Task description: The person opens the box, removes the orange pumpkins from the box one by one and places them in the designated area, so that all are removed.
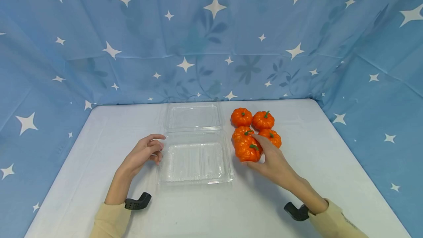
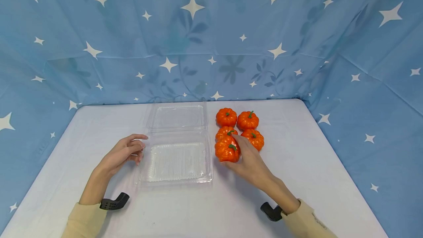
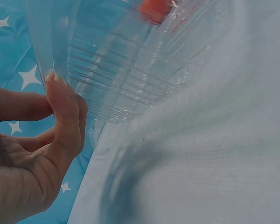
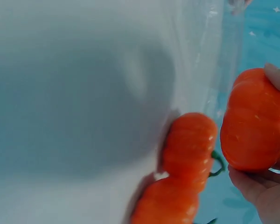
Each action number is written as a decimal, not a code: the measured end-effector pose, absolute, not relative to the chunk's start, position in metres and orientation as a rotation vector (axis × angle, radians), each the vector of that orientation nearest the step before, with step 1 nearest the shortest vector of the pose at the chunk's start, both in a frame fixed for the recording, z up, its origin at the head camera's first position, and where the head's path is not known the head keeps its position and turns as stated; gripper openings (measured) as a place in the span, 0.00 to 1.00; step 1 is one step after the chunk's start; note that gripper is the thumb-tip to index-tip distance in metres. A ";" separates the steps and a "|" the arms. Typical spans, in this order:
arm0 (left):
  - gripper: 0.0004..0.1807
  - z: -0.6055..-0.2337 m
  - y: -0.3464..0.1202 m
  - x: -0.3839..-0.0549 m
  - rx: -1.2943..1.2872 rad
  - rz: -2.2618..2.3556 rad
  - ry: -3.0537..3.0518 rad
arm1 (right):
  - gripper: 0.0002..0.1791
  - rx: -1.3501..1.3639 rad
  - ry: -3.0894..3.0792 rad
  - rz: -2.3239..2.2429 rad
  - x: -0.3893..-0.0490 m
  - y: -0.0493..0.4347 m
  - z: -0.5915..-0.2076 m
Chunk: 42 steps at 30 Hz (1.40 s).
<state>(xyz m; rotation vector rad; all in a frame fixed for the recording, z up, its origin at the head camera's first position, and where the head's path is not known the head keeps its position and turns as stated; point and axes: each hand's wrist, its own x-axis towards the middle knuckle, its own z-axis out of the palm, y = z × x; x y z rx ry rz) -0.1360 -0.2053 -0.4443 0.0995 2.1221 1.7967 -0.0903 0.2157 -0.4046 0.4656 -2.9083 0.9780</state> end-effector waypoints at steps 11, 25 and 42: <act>0.25 -0.446 -0.204 -0.137 0.077 1.788 2.134 | 0.45 0.401 -2.961 0.938 -0.093 0.236 -0.420; 0.24 -0.445 -0.204 -0.135 0.063 1.795 2.137 | 0.47 0.516 -2.953 0.817 -0.091 0.237 -0.431; 0.24 -0.447 -0.204 -0.135 0.046 1.786 2.144 | 0.48 0.475 -3.014 0.782 -0.087 0.231 -0.440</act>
